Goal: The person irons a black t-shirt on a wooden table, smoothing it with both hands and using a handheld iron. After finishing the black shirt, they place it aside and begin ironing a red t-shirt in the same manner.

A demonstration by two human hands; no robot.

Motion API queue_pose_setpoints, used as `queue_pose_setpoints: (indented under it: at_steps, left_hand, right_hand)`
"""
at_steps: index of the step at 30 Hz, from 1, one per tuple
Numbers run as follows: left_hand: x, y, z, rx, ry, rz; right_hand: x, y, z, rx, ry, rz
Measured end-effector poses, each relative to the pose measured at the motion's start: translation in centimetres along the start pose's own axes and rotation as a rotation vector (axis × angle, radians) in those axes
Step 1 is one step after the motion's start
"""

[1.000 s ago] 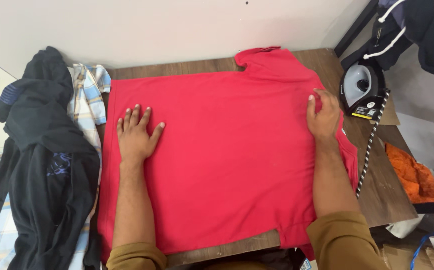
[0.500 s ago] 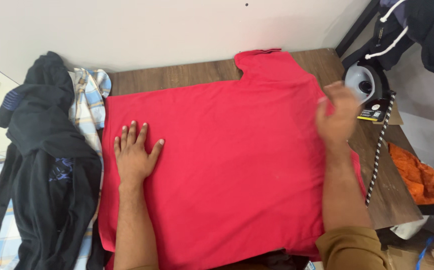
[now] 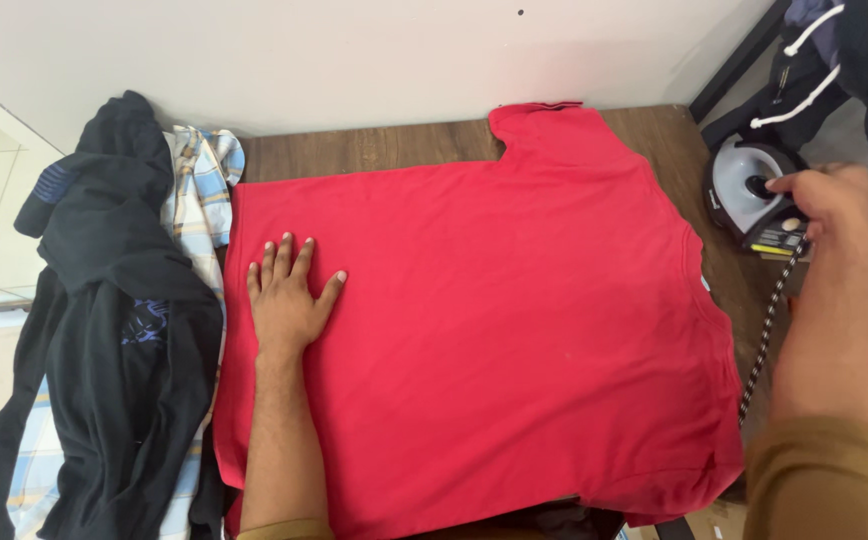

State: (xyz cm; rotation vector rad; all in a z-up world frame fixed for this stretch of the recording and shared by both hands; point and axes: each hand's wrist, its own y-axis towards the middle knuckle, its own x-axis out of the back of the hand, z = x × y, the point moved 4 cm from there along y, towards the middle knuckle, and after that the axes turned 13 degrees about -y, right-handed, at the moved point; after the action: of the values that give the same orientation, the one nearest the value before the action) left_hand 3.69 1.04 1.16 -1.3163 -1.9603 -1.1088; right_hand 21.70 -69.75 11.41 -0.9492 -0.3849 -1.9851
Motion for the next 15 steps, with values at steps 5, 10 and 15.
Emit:
queue_pose_setpoints:
  at_steps: [5,10,15]
  left_hand:
    - [-0.1,0.1,0.1,0.000,0.006,0.004]
    - [-0.2,0.0,0.1,0.003,0.002,0.010]
    - [-0.3,0.1,0.3,0.011,0.003,0.017]
  right_hand:
    - [1.1,-11.1,3.7,0.171,0.287,0.040]
    - [-2.3,-22.7,7.7,0.339,0.501,0.467]
    - [-11.1,-33.6,10.6,0.364,0.489,0.857]
